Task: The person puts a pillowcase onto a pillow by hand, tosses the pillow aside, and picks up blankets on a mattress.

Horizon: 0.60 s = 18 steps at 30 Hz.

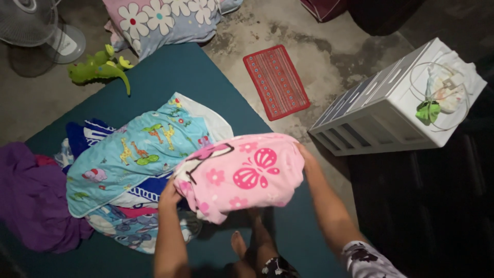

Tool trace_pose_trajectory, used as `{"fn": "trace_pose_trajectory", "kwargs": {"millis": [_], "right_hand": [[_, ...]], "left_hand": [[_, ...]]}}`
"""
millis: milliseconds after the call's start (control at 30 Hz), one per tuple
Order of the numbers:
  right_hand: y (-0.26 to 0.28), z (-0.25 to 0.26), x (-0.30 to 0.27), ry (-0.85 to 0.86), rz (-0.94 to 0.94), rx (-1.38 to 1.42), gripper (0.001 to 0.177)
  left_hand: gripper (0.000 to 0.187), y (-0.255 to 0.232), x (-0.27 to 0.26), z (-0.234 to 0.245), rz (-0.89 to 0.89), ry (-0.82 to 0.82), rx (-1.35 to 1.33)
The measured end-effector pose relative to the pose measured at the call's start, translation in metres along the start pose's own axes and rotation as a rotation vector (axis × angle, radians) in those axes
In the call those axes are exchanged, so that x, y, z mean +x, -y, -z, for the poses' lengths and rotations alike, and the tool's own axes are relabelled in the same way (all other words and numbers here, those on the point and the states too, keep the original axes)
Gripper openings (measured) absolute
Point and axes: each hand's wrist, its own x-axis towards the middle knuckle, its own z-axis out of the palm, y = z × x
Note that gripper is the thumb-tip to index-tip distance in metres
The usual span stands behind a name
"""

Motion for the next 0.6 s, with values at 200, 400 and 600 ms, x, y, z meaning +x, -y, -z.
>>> {"fn": "trace_pose_trajectory", "kwargs": {"millis": [200,400,600], "right_hand": [[0.003,0.024,0.043,-0.387,0.422,-0.842,0.041],[-0.005,0.024,0.062,-0.287,0.934,-0.789,0.018],[-0.009,0.020,0.074,-0.446,1.108,-0.594,0.020]], "left_hand": [[0.032,0.002,0.031,-0.009,-0.611,-0.342,1.057],[0.030,0.014,0.029,-0.003,-0.817,-0.187,0.858],[0.036,0.034,0.051,-0.008,-0.991,-0.255,0.826]]}}
